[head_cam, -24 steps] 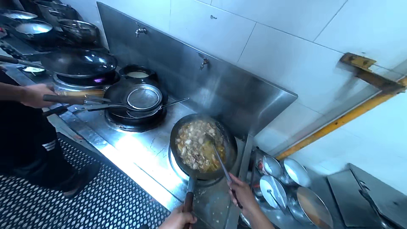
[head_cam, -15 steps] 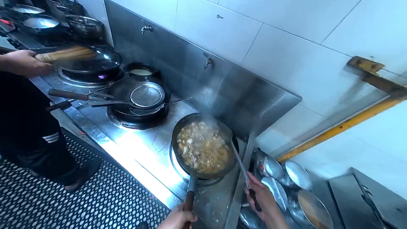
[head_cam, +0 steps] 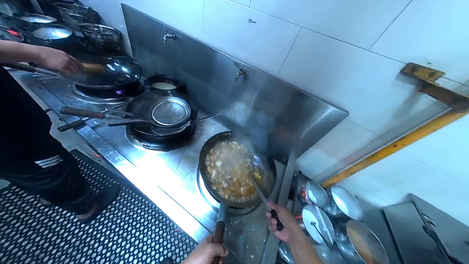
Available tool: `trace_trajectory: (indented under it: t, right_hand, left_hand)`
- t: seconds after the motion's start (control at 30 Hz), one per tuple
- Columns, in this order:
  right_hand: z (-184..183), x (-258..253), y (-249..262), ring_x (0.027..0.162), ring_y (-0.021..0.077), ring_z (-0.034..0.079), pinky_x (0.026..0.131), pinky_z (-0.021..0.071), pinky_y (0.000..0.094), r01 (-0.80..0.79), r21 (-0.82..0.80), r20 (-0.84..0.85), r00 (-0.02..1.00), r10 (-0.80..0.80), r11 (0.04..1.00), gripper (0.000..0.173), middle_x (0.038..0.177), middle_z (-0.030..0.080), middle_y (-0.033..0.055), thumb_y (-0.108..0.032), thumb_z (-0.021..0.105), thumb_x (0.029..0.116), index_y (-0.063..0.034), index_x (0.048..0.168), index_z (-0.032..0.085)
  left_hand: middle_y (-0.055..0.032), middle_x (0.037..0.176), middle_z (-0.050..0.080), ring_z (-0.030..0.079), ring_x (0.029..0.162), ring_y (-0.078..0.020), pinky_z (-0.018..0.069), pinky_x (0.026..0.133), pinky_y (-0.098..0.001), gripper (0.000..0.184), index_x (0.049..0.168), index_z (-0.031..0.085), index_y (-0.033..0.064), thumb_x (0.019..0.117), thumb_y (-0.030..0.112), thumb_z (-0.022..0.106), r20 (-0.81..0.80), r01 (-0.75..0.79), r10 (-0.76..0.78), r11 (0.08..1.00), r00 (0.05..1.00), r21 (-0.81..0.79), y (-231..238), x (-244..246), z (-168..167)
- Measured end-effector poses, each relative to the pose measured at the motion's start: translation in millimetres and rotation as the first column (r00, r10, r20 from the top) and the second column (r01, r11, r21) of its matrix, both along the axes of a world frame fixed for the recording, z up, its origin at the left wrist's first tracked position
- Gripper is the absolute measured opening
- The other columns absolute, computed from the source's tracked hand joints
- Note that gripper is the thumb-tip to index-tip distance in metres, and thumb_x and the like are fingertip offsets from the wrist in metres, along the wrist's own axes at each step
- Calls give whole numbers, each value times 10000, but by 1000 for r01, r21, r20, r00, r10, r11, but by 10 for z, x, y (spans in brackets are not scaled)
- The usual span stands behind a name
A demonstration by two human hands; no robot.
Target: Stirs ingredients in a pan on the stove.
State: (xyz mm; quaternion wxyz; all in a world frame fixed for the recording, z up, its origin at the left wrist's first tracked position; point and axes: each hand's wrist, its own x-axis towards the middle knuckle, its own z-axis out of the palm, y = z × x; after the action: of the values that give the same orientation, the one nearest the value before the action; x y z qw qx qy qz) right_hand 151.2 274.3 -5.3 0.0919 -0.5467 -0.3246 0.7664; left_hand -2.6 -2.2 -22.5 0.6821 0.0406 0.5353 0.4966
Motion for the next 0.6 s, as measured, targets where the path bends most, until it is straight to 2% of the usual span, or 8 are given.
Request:
trace_trajectory:
  t: [0.03, 0.07, 0.17, 0.27, 0.33, 0.43, 0.5, 0.6]
  right_hand:
    - [3, 22, -27, 411, 67, 438, 363, 399, 202, -7, -38, -18, 1000, 6, 999, 248, 676, 528, 15, -338, 441, 1100, -151, 1250, 507]
    - [0, 69, -44, 409, 63, 441, 361, 399, 197, -18, -63, -40, 999, 16, 998, 241, 668, 529, 11, -343, 442, 1100, -156, 1233, 514]
    - [3, 324, -32, 421, 78, 463, 366, 406, 207, -119, -54, -86, 990, 114, 991, 319, 663, 530, 26, -306, 433, 1097, -173, 1377, 509]
    - [182, 555, -24, 440, 90, 474, 384, 413, 226, -321, 110, 13, 947, 322, 941, 433, 671, 534, 34, -245, 419, 1092, -151, 1514, 448]
    - [405, 653, -46, 456, 103, 483, 398, 424, 246, -447, 231, 132, 894, 427, 864, 470, 700, 560, 45, -212, 450, 1073, -138, 1537, 454]
    - [811, 779, -37, 470, 132, 493, 416, 441, 287, -643, 351, 341, 765, 547, 681, 507, 727, 587, 53, -225, 514, 1053, -164, 1554, 461]
    - [1069, 854, -6, 468, 146, 500, 423, 451, 309, -741, 363, 464, 670, 579, 565, 534, 715, 590, 52, -242, 537, 1047, -188, 1571, 446]
    - [1428, 978, 24, 468, 152, 508, 431, 459, 320, -805, 351, 570, 590, 572, 479, 538, 702, 596, 47, -245, 544, 1044, -210, 1573, 452]
  left_hand:
    - [-53, 752, 594, 574, 553, -148, 496, 476, -291, 499, 1387, 451, 85, 926, 127, 639, -9, 3, -3, 1000, 1000, 0, 0, 3, 12]
    - [-54, 758, 596, 576, 556, -149, 497, 479, -294, 505, 1391, 449, 85, 926, 128, 640, -14, 3, -3, 1000, 1000, 0, -2, 3, 15]
    - [-60, 756, 597, 586, 564, -156, 509, 489, -299, 506, 1370, 452, 85, 911, 130, 661, 1, -9, 9, 1000, 1000, 9, -6, 2, -14]
    - [-54, 749, 591, 592, 579, -155, 521, 510, -303, 508, 1357, 458, 82, 900, 127, 675, 16, -3, 3, 1000, 1000, 25, 0, -6, -18]
    - [-58, 752, 596, 596, 582, -156, 526, 518, -304, 525, 1373, 453, 77, 901, 131, 677, 16, 0, 0, 1000, 1000, 22, -4, -13, -8]
    - [-62, 758, 597, 600, 588, -158, 533, 532, -303, 539, 1398, 441, 83, 913, 138, 668, 25, 5, -5, 1000, 1000, 10, -6, -16, 29]
    - [-66, 760, 602, 605, 585, -159, 538, 529, -301, 537, 1396, 443, 87, 913, 134, 671, 32, 1, -1, 1000, 999, 9, -2, -21, 43]
    - [-73, 765, 607, 612, 586, -161, 545, 535, -304, 550, 1404, 436, 86, 908, 137, 670, 31, 4, -5, 1000, 1000, 9, -1, -27, 39]
